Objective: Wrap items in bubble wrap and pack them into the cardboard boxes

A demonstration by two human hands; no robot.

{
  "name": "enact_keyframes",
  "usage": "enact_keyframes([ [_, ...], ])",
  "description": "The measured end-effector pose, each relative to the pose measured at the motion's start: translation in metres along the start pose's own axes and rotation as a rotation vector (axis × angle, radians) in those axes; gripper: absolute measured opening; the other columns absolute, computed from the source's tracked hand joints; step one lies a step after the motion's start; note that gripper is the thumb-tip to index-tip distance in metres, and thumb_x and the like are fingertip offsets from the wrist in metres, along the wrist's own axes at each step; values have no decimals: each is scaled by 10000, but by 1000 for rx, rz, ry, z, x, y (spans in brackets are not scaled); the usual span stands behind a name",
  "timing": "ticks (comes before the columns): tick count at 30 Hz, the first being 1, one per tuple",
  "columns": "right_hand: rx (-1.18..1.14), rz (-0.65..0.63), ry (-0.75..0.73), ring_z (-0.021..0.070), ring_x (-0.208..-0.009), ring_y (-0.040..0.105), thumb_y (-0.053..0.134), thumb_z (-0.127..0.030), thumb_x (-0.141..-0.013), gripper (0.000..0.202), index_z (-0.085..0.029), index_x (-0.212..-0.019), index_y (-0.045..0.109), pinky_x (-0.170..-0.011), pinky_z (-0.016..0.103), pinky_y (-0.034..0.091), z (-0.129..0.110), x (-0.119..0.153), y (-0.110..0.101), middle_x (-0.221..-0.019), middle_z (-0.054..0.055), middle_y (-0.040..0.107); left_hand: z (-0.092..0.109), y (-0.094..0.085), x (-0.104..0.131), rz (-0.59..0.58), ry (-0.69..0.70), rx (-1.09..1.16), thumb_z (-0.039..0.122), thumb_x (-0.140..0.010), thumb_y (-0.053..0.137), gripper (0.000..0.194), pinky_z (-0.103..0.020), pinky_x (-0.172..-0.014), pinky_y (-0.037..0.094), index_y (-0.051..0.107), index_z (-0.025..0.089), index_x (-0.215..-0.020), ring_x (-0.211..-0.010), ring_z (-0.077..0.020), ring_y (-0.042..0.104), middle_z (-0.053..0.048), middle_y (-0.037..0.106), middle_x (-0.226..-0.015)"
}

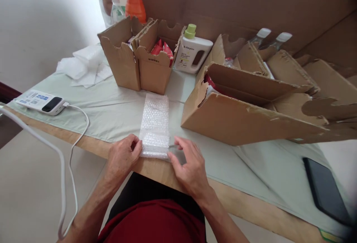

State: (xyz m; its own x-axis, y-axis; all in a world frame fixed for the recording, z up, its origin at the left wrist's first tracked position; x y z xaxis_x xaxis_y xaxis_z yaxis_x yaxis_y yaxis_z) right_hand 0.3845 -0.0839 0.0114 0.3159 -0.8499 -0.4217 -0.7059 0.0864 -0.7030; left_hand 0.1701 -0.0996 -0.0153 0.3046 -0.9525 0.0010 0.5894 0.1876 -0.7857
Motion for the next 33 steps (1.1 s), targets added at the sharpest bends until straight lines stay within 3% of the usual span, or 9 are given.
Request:
enact_keyframes([
  [6,85,-238,-267,311,-1294,605,606,-119,-947,250,-183,-1171,693,-1004,484,483,-19,7,17,-1361,142,688,-5,-1,2,61,15,1,374,-929,554,216,-315,-654,424,671,207,-859,-625,-176,594,-9,674,-714],
  [11,-145,-295,-196,199,-1025,719,511,-118,-1023,227,-192,-1096,712,-921,374,521,-13,-6,19,-1084,66,793,17,-26,31,84,458,151,340,-942,632,398,-389,-971,530,623,194,-1313,-1165,-262,656,-128,687,-1262],
  [13,-212,-358,-117,185,-960,719,504,-143,-1032,225,-205,-1078,715,-895,351,540,-10,-8,18,-1031,45,793,23,-27,42,10,565,151,264,-935,643,374,-389,-973,537,632,225,-1307,-1131,-249,678,-100,724,-1226],
  [15,-250,-381,-29,181,-946,719,511,-169,-1033,209,-213,-1070,712,-874,333,556,-7,-8,16,-1014,36,785,20,-21,44,-12,538,150,220,-958,606,281,-341,-842,560,669,231,-1232,-926,-204,713,-57,770,-1031],
  [17,-214,-289,3,194,-981,713,530,-198,-1027,191,-210,-1111,701,-886,345,560,-4,-7,9,-1064,58,769,13,-13,38,11,444,148,226,-982,569,234,-318,-752,554,688,211,-1182,-796,-181,694,-41,765,-915],
  [21,14,-111,-164,268,-1121,666,594,-228,-991,226,-200,-1197,682,-954,442,521,-9,-2,2,-1196,123,726,4,2,23,64,328,58,265,-974,562,249,-360,-778,558,699,184,-1165,-801,-209,664,-47,728,-867],
  [25,98,-272,-276,300,-1290,598,615,-212,-988,229,-208,-1203,696,-1023,473,467,-13,-2,17,-1273,109,731,6,-7,23,166,351,33,302,-973,594,262,-399,-866,558,691,174,-1180,-972,-249,660,-107,698,-1058],
  [28,3,-323,-205,252,-1178,660,553,-184,-1024,223,-216,-1176,713,-1015,444,463,-12,-9,17,-1144,72,784,13,-18,36,150,471,99,299,-961,638,279,-403,-968,532,670,184,-1214,-1109,-261,647,-120,685,-1182],
  [33,-61,-388,-91,233,-1042,675,586,-216,-1006,231,-207,-1205,703,-949,424,494,-11,-8,9,-1117,66,777,11,-16,40,57,447,108,226,-989,587,237,-346,-843,544,658,187,-1211,-910,-208,663,-54,746,-964],
])
Point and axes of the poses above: each hand's wrist, its own x-axis away from the middle knuckle, its own y-axis out of the palm, z = x × y, the point moved 6 cm from there along -x, towards the middle knuckle
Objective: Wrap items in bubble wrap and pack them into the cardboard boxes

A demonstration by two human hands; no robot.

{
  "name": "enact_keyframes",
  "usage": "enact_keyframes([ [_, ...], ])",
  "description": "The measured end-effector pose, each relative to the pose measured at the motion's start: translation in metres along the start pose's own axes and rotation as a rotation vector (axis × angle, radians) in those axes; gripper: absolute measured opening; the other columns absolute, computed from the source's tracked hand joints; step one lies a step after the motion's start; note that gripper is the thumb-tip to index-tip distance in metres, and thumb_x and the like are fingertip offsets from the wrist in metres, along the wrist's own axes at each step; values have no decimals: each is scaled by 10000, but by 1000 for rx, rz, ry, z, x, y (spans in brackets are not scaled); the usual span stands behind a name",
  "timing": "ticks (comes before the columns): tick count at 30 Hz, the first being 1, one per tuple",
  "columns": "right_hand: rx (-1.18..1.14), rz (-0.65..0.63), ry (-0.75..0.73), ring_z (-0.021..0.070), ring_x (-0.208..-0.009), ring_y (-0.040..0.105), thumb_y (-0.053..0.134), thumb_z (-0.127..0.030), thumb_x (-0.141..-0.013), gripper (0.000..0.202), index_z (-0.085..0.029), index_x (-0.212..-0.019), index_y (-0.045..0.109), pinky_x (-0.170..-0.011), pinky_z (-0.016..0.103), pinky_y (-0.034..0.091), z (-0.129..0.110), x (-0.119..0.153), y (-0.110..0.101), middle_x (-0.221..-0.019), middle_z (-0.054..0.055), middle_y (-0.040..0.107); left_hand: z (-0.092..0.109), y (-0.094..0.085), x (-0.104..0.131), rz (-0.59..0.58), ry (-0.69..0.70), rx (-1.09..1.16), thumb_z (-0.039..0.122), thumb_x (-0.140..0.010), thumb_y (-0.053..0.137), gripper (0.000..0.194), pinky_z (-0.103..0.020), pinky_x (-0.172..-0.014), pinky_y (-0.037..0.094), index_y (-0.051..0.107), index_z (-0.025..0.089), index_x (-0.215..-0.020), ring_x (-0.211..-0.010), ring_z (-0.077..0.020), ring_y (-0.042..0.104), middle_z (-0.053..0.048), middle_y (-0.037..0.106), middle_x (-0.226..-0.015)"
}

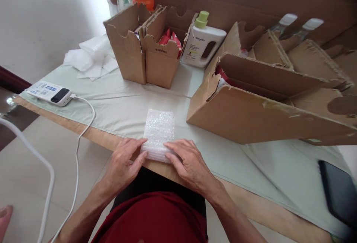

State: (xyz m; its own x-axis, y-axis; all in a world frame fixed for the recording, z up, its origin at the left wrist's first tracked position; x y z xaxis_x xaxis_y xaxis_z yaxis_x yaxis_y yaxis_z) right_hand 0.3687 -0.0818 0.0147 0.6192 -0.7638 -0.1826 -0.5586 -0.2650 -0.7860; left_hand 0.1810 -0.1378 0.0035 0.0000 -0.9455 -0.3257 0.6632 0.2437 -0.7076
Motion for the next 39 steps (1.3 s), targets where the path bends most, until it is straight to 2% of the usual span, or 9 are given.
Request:
enact_keyframes([
  [3,127,132,-28,276,-1120,635,593,-258,-1003,246,-199,-1223,687,-961,456,480,-2,5,-5,-1196,111,732,-10,7,-11,58,-52,-104,263,-983,592,224,-378,-813,534,673,176,-1173,-848,-222,640,-49,725,-887],
  [7,204,33,-123,291,-1156,623,636,-214,-965,259,-196,-1219,679,-982,469,467,-7,0,9,-1238,122,720,-16,12,-18,102,-89,-179,285,-988,582,211,-402,-834,527,688,179,-1136,-871,-239,631,-66,696,-921],
  [13,23,-17,79,218,-974,690,585,-237,-1004,266,-216,-1249,687,-930,398,493,5,-8,10,-1113,52,788,2,1,1,103,54,-15,245,-977,607,380,-423,-1050,492,580,181,-1350,-1212,-268,611,-134,648,-1279],
  [19,274,233,50,291,-1035,630,558,-309,-1021,332,-154,-1296,659,-882,437,458,3,4,-2,-1191,150,713,-10,21,-24,63,-43,-101,216,-997,533,212,-421,-921,518,681,195,-1147,-957,-249,648,-70,736,-972],
  [22,306,106,-49,300,-1044,622,631,-297,-976,304,-179,-1253,669,-915,458,443,0,-3,8,-1170,138,719,-15,24,-29,101,-111,-123,264,-993,538,222,-453,-917,520,689,185,-1135,-942,-262,640,-83,717,-944],
  [26,127,109,91,274,-1032,651,578,-216,-993,245,-196,-1219,671,-930,443,462,10,-15,6,-1175,108,750,-15,20,-4,189,-368,268,344,-946,622,391,-435,-935,568,615,186,-1303,-1043,-252,686,-123,705,-1190],
  [30,-277,154,292,229,-1035,662,596,-257,-982,264,-240,-1239,657,-958,388,499,10,-1,3,-1186,47,751,0,44,15,93,-639,922,414,-905,704,621,-414,-1046,557,498,206,-1453,-1271,-282,654,-147,656,-1401],
  [33,-399,136,318,226,-1150,631,632,-253,-943,217,-251,-1153,689,-1054,382,463,4,20,-3,-1224,48,716,16,58,12,17,-709,1086,443,-894,729,670,-380,-1049,551,479,215,-1472,-1288,-287,645,-134,674,-1385],
  [39,-638,-1,517,280,-1284,579,893,-402,-687,983,-251,-1543,434,-1108,413,454,24,55,-36,-1469,106,571,53,73,6,-160,-465,742,356,-872,714,545,-368,-1035,550,586,298,-1399,-1250,-286,658,-68,679,-1366],
])
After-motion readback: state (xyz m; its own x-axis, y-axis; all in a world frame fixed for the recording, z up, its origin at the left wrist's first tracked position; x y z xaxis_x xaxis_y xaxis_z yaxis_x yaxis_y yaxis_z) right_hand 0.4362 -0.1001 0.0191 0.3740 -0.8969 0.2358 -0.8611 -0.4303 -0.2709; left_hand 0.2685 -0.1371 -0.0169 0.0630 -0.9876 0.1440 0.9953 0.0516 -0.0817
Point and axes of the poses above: each hand's wrist, its own x-axis away from the middle knuckle, its own y-axis out of the palm, z = x × y, the point moved 6 cm from there along -x, towards the middle knuckle
